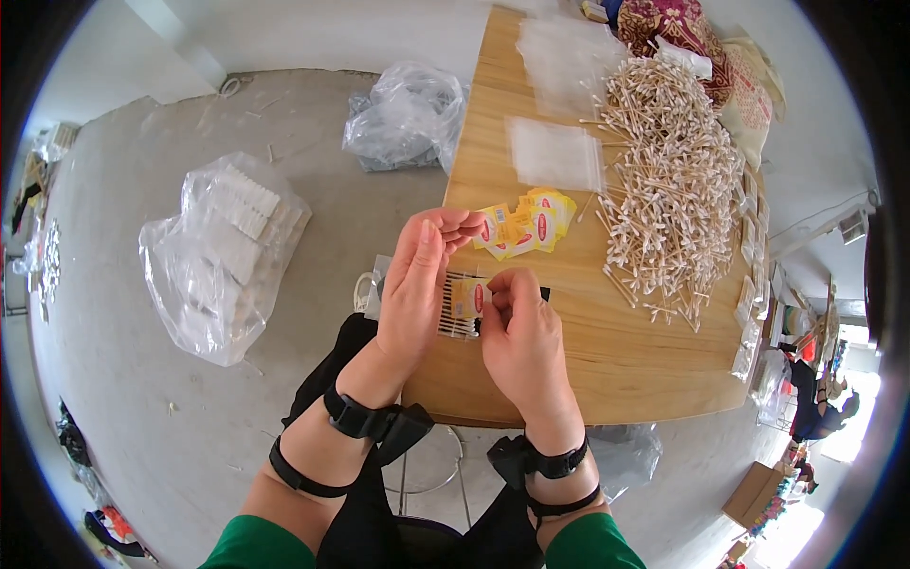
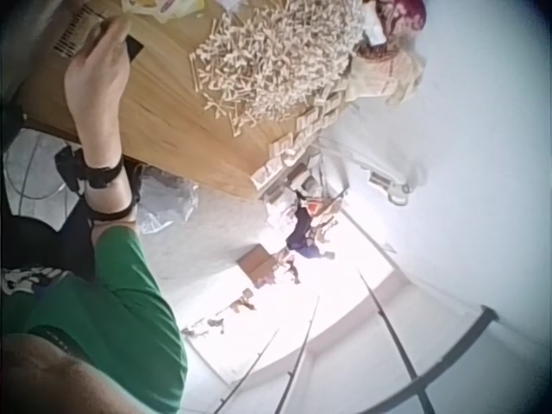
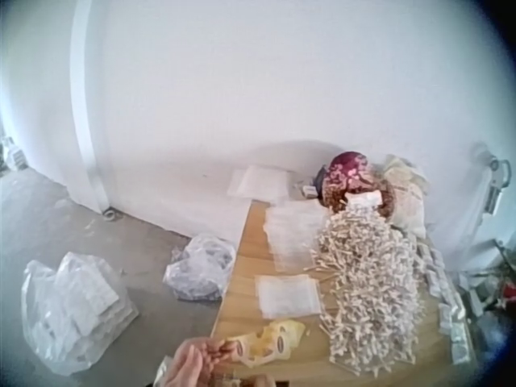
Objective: Sorting cotton swabs into bundles and placing them into small plastic bags with labels.
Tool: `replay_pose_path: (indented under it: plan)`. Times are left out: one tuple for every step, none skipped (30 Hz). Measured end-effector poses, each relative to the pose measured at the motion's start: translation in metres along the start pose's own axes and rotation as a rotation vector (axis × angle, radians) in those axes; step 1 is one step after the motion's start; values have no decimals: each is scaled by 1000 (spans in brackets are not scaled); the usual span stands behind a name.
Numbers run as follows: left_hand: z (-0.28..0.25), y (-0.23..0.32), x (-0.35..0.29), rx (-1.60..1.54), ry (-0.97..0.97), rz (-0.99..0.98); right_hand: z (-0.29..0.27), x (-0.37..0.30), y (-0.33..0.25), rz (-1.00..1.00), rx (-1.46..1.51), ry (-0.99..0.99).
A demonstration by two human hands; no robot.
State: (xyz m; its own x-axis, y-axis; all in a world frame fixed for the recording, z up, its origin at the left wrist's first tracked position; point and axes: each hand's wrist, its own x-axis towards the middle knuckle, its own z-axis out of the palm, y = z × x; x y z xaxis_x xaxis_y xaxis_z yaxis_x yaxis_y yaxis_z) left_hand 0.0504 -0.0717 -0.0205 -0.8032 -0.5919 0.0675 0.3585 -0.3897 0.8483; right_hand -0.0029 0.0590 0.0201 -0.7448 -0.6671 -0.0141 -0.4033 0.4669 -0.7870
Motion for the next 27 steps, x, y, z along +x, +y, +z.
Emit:
replay_pose_path:
  plan:
    - [0, -1, 0, -3, -1, 2, 0, 0, 1, 24, 8, 9]
    - [-1, -1, 0, -3, 0, 5, 1, 1, 2, 48, 18, 16]
    - [-2, -1, 0, -1, 2, 5, 0, 1, 3, 48, 20, 14]
    - [-2, -1, 0, -2, 3, 6, -2, 2, 4, 85, 64, 4]
    - [-2, -1, 0, -7, 2, 8, -5, 2, 5, 123, 105, -5]
    - [-1, -1, 0, -8, 3, 8, -6, 2, 6, 123, 104, -5]
    - [0, 0, 0, -7, 5, 4, -7, 3, 6, 138, 146, 0]
    - [0, 0, 0, -6, 5, -1, -7, 2, 7, 154, 187, 7]
    - [0, -1, 0, -8, 5, -1, -6, 2, 8, 154, 186, 7]
    - [1, -1, 0, -11, 5, 1, -5, 1, 8, 173, 203, -13]
    - [0, -1, 0, -10, 6, 2, -2, 0, 8, 192, 223, -34]
    - [0, -1, 0, -9, 6, 2, -1, 0, 7, 193, 224, -35]
    - [-1, -1, 0, -12, 8, 2, -1, -1, 4, 167, 196, -33]
    - [0, -1, 0, -16, 9, 2, 0, -1, 2, 140, 168, -30]
    - [0, -1, 0, -15, 8, 2, 2, -1, 2, 141, 169, -30]
    - [0, -1, 0, -13, 9, 6, 4, -1, 2, 124, 160, -10]
    - [1, 0, 0, -11, 10, 11, 4, -1, 2, 106, 149, 12]
    - [1, 0, 0, -13, 8, 10, 3, -1, 2, 107, 148, 13]
    - [2, 1, 1, -11, 10, 9, 3, 0, 2, 103, 131, 4]
    - [1, 1, 0, -7, 13, 7, 3, 0, 3, 99, 116, -6]
    - [1, 0, 0, -7, 12, 7, 2, 0, 3, 100, 117, -5]
    - [0, -1, 0, -10, 11, 8, 0, 0, 3, 95, 110, -17]
    - [-1, -1, 0, -11, 10, 9, -2, 0, 3, 89, 104, -31]
    - [-1, -1, 0, -11, 10, 10, -3, 1, 4, 89, 104, -31]
    - [-1, 0, 1, -10, 10, 10, -4, 2, 3, 99, 108, -38]
    - [-1, 0, 0, -9, 10, 10, -4, 3, 3, 110, 111, -45]
    - [-1, 0, 0, -8, 12, 10, -4, 2, 3, 110, 113, -47]
